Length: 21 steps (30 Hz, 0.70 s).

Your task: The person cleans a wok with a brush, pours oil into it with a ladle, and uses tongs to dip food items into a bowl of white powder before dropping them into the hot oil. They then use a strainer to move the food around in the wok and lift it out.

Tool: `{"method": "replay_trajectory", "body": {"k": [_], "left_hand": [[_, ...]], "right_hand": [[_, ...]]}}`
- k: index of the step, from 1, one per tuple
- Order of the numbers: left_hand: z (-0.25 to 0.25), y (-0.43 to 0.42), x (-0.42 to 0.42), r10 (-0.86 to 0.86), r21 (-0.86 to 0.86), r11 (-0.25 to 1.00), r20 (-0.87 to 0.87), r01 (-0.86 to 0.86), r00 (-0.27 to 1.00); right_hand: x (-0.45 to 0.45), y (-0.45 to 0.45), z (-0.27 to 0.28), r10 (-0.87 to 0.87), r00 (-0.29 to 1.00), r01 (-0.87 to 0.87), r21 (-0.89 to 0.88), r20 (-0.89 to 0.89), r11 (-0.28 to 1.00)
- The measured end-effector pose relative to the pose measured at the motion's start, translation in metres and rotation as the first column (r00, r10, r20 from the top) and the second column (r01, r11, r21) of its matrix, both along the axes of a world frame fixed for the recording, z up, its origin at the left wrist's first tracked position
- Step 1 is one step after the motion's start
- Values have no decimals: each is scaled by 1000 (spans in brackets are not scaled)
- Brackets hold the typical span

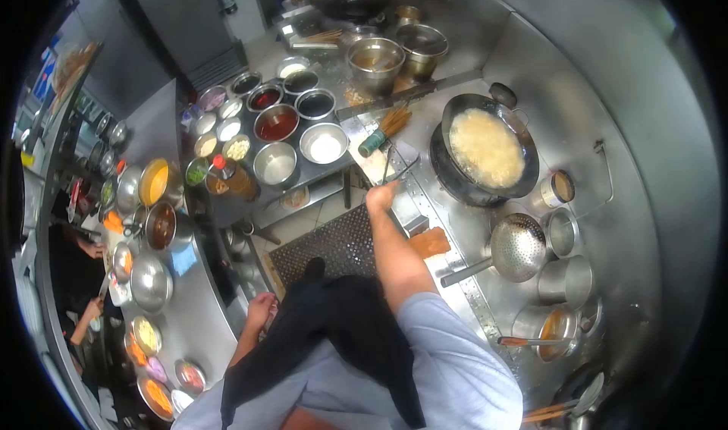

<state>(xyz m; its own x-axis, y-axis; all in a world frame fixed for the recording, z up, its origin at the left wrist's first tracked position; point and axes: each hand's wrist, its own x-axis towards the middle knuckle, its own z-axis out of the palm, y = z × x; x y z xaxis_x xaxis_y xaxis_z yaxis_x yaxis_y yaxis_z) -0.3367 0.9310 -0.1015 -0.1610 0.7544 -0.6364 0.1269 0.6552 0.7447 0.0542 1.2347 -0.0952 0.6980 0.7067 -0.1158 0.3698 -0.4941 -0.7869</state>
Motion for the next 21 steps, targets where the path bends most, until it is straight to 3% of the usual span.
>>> {"method": "replay_trajectory", "body": {"k": [1,3,4,6,8,11,12,13,16,19,21], "left_hand": [[0,17,-6,-20,2,1000,-1,20,1000],[2,55,-22,-152,93,983,-81,159,985],[5,75,-30,-180,91,978,-79,187,981],[13,121,-38,-311,186,935,26,301,950],[37,164,-38,-378,203,909,31,365,925],[65,211,-37,-491,235,851,36,470,871],[70,224,-37,-533,266,821,39,505,845],[75,233,-34,-567,260,801,41,539,822],[76,257,-23,-661,222,745,112,629,742],[63,270,-5,-739,209,674,190,709,647],[59,279,11,-814,224,580,172,783,554]], "right_hand": [[-6,2,11,-16,989,2,-102,-145,995],[-11,27,-32,-66,986,56,-72,-150,996],[-11,38,-53,-104,930,105,-17,-352,994],[-14,49,-67,-176,798,215,-1,-577,977],[-21,55,-74,-192,820,250,35,-540,968],[-38,34,-18,-154,806,180,-12,-572,984],[-46,32,-27,-133,925,166,63,-356,984],[-51,21,-37,-134,954,160,76,-270,984],[-63,-24,-48,-164,908,173,-12,-386,985],[-86,-104,-64,-34,999,34,1,-21,999],[-93,-172,-92,-78,996,79,-21,41,997]]}}
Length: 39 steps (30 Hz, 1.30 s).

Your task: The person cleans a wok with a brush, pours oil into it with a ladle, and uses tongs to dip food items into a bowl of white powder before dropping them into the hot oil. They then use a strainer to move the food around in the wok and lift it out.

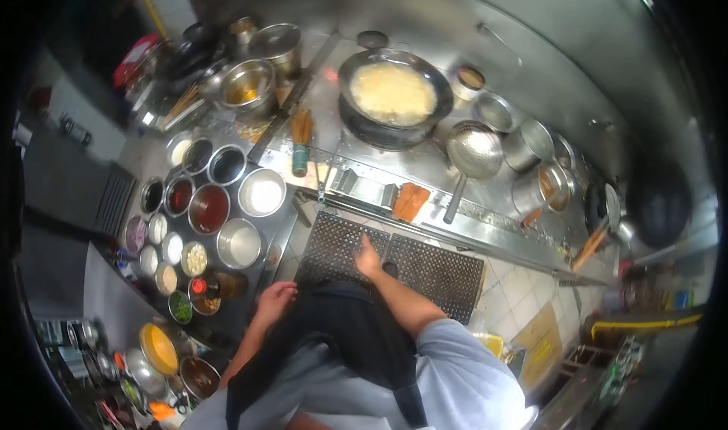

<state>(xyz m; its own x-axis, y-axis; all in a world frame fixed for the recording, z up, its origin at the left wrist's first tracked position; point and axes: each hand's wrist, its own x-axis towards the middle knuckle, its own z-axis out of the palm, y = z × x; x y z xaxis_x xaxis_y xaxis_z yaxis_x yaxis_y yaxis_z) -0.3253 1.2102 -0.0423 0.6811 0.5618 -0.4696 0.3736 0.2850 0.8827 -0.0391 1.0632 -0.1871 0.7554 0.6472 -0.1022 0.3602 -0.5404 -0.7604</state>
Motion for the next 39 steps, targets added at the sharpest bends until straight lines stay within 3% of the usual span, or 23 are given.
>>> {"method": "replay_trajectory", "body": {"k": [2,3,4,5,6,7,8,9,10,11,13,14,15,17,20,24,26,32,34,35,36,37,39], "left_hand": [[2,8,20,-110,31,994,6,109,994],[6,12,31,-164,52,985,-3,164,986],[10,14,41,-213,75,974,-14,213,977],[4,16,51,-229,84,970,-11,229,973],[-7,20,62,-255,39,967,43,253,966],[-11,26,70,-275,-3,961,94,277,957],[-3,30,79,-285,18,958,87,285,955],[9,31,93,-319,57,948,86,315,944],[19,32,106,-348,96,935,84,340,934],[23,35,117,-348,97,935,81,340,934],[40,36,138,-321,123,942,60,312,945],[49,37,148,-296,131,949,45,288,954],[57,41,158,-336,232,918,20,322,942],[55,51,174,-296,235,932,60,274,953],[60,73,199,-193,256,953,96,164,976],[81,127,224,-44,303,953,186,-15,981],[89,166,233,20,360,926,260,-116,966],[114,288,277,318,237,884,325,-403,891],[107,332,292,378,202,879,256,-432,890],[106,347,301,392,172,887,216,-430,894],[95,369,312,388,160,891,213,-424,897],[97,377,323,367,105,914,201,-392,908],[105,389,337,330,48,938,178,-343,927]], "right_hand": [[10,-75,-44,-15,971,-48,-260,-237,964],[1,-110,-18,-58,993,7,-422,-106,906],[5,-151,-25,90,990,-137,-564,-110,815],[17,-202,-74,409,888,-408,-766,-208,497],[7,-246,-82,326,935,-300,-802,-140,516],[2,-281,-82,89,966,-255,-843,-242,473],[-5,-297,-69,152,947,-317,-899,-283,303],[-14,-323,-61,305,940,-280,-853,-151,440],[-18,-339,-71,-63,985,-105,-850,-161,517],[-21,-355,-85,-419,890,76,-849,-179,524],[-19,-382,-108,-205,970,25,-777,-134,629],[-20,-379,-101,-193,971,17,-768,-139,640],[-27,-377,-81,-317,931,117,-672,-183,731],[-25,-369,-76,-418,874,223,-561,-247,797],[-12,-378,-104,-423,749,315,-287,-510,905],[39,-352,-81,-530,496,450,-318,-688,835],[59,-341,-56,-568,438,508,-330,-697,796],[67,-325,6,-677,387,689,-292,-627,664],[43,-332,8,-668,248,800,-241,-702,550],[24,-348,-27,-635,355,793,-138,-686,593],[2,-356,-36,-653,341,811,-141,-676,568],[-18,-361,-42,-581,640,642,-66,-502,764],[-63,-362,-64,-429,854,429,-68,-296,901]]}}
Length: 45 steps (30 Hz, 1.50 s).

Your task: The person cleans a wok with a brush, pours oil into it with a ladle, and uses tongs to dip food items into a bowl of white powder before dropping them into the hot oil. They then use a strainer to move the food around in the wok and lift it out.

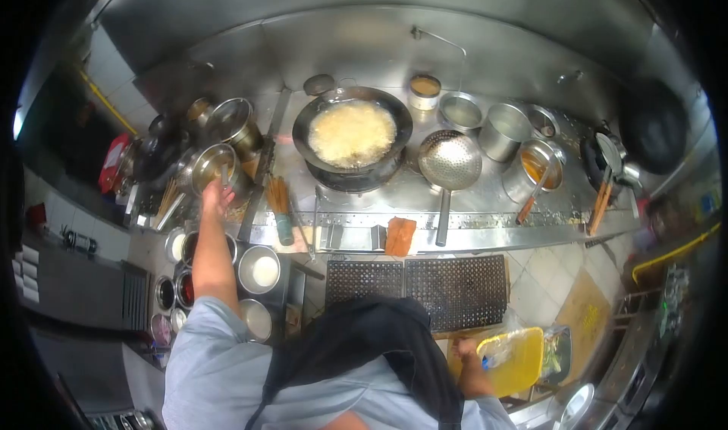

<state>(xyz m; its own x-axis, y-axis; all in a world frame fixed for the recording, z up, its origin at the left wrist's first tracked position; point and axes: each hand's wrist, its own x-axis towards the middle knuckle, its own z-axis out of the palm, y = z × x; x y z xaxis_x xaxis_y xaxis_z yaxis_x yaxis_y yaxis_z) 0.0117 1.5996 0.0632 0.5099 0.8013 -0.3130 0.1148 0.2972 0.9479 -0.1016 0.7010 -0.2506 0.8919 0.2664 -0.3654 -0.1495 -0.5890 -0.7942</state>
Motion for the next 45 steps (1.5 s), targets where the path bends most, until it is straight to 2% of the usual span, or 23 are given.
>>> {"method": "replay_trajectory", "body": {"k": [1,2,3,6,10,13,14,15,17,19,21,24,26,27,30,32,33,35,38,41,42,44,45], "left_hand": [[3,5,10,7,-63,998,25,-6,1000],[4,9,23,17,-128,992,53,-10,998],[0,22,35,-2,-137,991,56,10,998],[-4,43,59,-38,-275,961,-3,36,999],[-31,78,89,-141,-320,937,11,137,990],[1,40,101,-12,-149,989,77,24,997],[16,28,105,-61,131,989,-14,62,998],[21,26,114,-82,397,910,-111,120,990],[-62,99,178,-55,852,524,49,-13,997],[58,-4,167,154,857,404,-408,319,900],[76,-25,194,167,836,334,-508,436,845],[74,-25,248,123,727,239,-681,644,722],[68,-20,279,62,570,198,-819,798,570],[65,-21,291,54,569,192,-820,800,570],[50,-15,322,49,592,180,-803,785,594],[32,-5,333,0,778,116,-622,618,783],[44,-13,329,0,777,113,-624,620,782],[72,-29,317,-389,535,612,-436,582,811],[83,-44,312,-323,347,721,-597,600,734],[6,23,349,-149,623,225,-738,749,659],[-4,25,348,-117,632,247,-733,735,670],[34,-14,312,-19,661,307,-715,685,698],[47,-25,304,-16,661,305,-716,685,698]], "right_hand": [[-18,3,-16,-258,883,287,16,-391,958],[-28,4,-22,-424,566,537,-74,-707,840],[-40,11,-14,-441,560,554,-80,-701,829],[-77,32,3,-351,806,298,-186,-477,936],[-100,24,-11,-173,895,101,-192,-412,976],[-107,10,-29,-44,915,-16,-145,-400,989],[-106,5,-31,-13,921,-40,-129,-389,991],[-103,8,-20,-3,929,-44,-118,-370,992],[-93,15,13,32,950,-61,-85,-311,994],[-82,21,55,79,969,-92,-46,-233,995],[-76,31,85,92,977,-101,-37,-194,994],[-85,53,111,-101,983,101,-7,-156,995],[-97,61,121,-414,861,428,-19,-294,903],[-104,61,122,-526,779,548,-36,-341,836],[-131,52,110,-559,733,555,-135,-389,821],[-147,45,95,-518,758,479,-201,-396,854],[-157,42,86,-489,778,434,-226,-393,872],[-169,36,73,-446,806,370,-256,-390,893],[-182,19,64,-238,933,161,-277,-271,947],[-184,-6,63,303,949,-242,-419,86,875],[-179,-15,62,516,827,-339,-536,222,774],[-156,-25,61,696,662,-525,-490,279,696],[-148,-22,64,695,662,-526,-487,282,698]]}}
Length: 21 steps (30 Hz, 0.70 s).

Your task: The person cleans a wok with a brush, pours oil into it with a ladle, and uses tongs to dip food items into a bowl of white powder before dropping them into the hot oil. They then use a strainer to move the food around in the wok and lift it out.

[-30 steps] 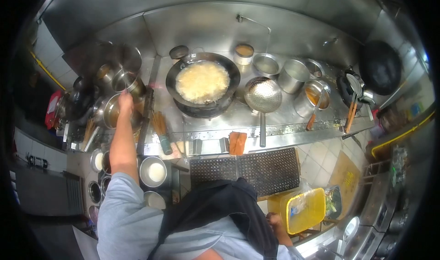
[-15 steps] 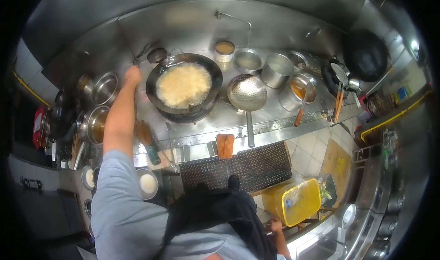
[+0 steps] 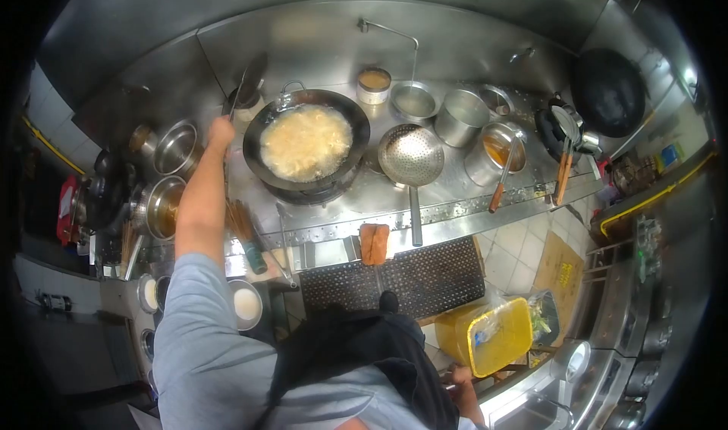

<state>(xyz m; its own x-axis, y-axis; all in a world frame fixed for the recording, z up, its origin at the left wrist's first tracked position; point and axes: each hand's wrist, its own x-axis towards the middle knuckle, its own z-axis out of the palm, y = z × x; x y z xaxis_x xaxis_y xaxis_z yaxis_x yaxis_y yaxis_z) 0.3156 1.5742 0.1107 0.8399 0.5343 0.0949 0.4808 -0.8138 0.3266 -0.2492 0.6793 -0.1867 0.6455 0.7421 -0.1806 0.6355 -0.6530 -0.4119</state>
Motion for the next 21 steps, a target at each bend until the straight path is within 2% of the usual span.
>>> {"method": "replay_trajectory", "body": {"k": [1,2,3,4,6,7,9,11,13,14,15,16,18,19,20,21], "left_hand": [[11,-8,-7,10,-21,1000,45,-9,999],[16,-11,-14,23,-43,999,90,-20,996],[12,-5,-22,31,-38,999,89,-28,996],[8,1,-31,12,-144,989,159,12,987],[10,0,-63,-22,-286,953,257,98,966],[12,-7,-89,-43,-327,935,284,139,958],[-7,-6,-124,-170,-209,944,355,255,919],[-9,-25,-156,-177,-176,954,325,244,929],[3,-47,-177,-170,-144,965,292,220,941],[13,-62,-185,-110,-99,988,77,117,991],[17,-69,-192,-29,-33,999,-137,25,990],[6,-65,-196,-21,-31,999,-134,17,991],[-53,-34,-194,-159,-40,987,-153,155,975],[-83,-18,-190,-185,-162,974,-155,160,970],[-73,-24,-192,-188,-157,974,-157,164,969],[-54,-39,-195,-193,-523,852,-260,30,946]], "right_hand": [[6,5,4,-186,970,196,53,-153,979],[12,11,9,-347,885,386,74,-311,919],[17,15,12,-473,750,559,61,-463,827],[23,21,15,-560,573,707,15,-598,707],[32,32,13,-599,368,818,-59,-711,572],[35,38,10,-642,264,839,-157,-720,521],[43,50,-1,-710,49,845,-350,-703,405],[48,54,-14,-752,-166,797,-536,-638,278],[51,36,-42,-740,-189,794,-544,-646,272],[62,34,-41,-714,-197,813,-519,-672,263],[73,32,-36,-687,-196,837,-484,-700,255],[85,31,-32,-664,-190,860,-449,-723,243],[109,32,-19,-621,-181,897,-387,-762,212],[120,34,-13,-605,-175,911,-361,-777,200],[128,37,-5,-588,-168,923,-336,-791,188],[132,39,-1,-577,-159,930,-318,-801,185]]}}
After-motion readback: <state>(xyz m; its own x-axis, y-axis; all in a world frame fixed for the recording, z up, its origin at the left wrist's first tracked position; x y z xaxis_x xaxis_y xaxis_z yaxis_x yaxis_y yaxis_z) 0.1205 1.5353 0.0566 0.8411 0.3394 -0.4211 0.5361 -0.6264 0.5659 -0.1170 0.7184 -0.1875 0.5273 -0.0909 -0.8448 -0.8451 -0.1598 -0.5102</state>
